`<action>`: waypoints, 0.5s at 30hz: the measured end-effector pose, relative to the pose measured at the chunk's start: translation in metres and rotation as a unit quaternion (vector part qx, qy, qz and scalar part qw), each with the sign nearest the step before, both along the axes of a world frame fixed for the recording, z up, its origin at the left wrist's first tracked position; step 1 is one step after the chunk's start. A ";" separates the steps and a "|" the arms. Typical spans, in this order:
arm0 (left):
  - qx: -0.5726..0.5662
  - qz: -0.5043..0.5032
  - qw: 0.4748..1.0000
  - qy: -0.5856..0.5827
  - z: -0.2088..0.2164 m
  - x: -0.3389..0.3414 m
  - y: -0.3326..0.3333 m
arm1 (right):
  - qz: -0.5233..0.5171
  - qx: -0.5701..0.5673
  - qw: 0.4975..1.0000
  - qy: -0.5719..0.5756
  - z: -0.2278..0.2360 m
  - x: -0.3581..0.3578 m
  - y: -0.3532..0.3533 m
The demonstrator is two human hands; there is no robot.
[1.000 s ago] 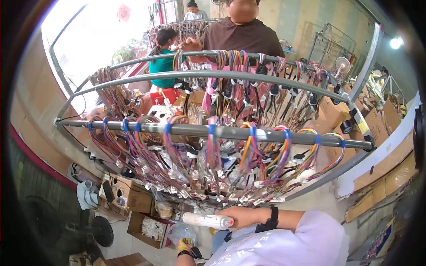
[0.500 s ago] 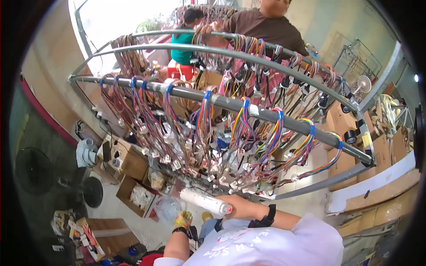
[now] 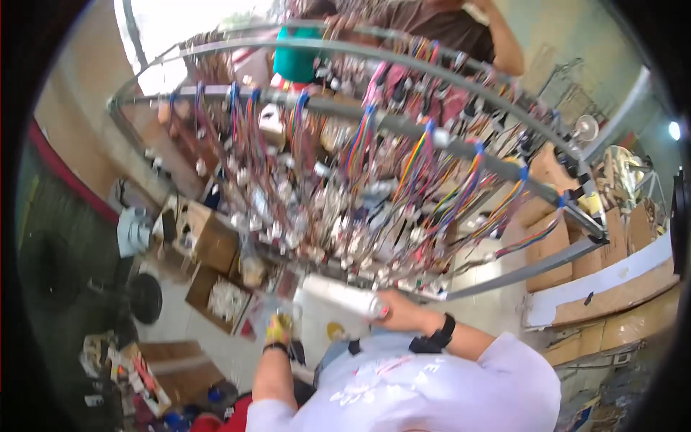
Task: The person holds a connector on a wire harness and applies glue to it using a glue gun, then repeats the process with another connector.
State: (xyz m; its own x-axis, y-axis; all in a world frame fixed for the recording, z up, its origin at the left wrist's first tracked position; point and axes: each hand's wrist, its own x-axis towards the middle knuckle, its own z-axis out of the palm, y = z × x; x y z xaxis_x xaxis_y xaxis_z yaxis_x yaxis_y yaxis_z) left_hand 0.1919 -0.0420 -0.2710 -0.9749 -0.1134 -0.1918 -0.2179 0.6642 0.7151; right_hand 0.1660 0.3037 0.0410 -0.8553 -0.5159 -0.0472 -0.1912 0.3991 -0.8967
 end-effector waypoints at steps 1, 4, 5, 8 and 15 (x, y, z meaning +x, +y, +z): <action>-0.116 -0.018 0.990 -0.076 0.052 -0.037 0.029 | -0.042 0.013 0.999 0.016 -0.019 -0.002 0.015; 0.604 0.259 0.742 -0.132 -0.023 -0.051 -0.024 | -0.013 0.053 0.998 0.028 -0.013 -0.004 0.008; 0.551 0.307 0.762 -0.149 0.004 -0.084 0.010 | -0.048 0.017 0.998 -0.023 -0.031 -0.002 0.020; 0.513 0.323 0.771 -0.195 0.010 -0.107 0.011 | -0.083 -0.009 0.993 -0.085 -0.036 0.001 0.025; 0.574 0.210 0.776 -0.159 0.038 -0.151 0.075 | -0.159 -0.030 0.982 -0.092 -0.034 0.002 0.031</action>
State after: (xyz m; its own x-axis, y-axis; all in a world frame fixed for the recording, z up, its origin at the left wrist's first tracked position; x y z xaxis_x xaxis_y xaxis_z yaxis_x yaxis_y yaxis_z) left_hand 0.0410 0.0334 -0.2325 -0.7805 0.0146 -0.6249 -0.5294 -0.5469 0.6485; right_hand 0.1682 0.3351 0.0068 -0.9538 -0.2299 -0.1937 0.1025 0.3570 -0.9285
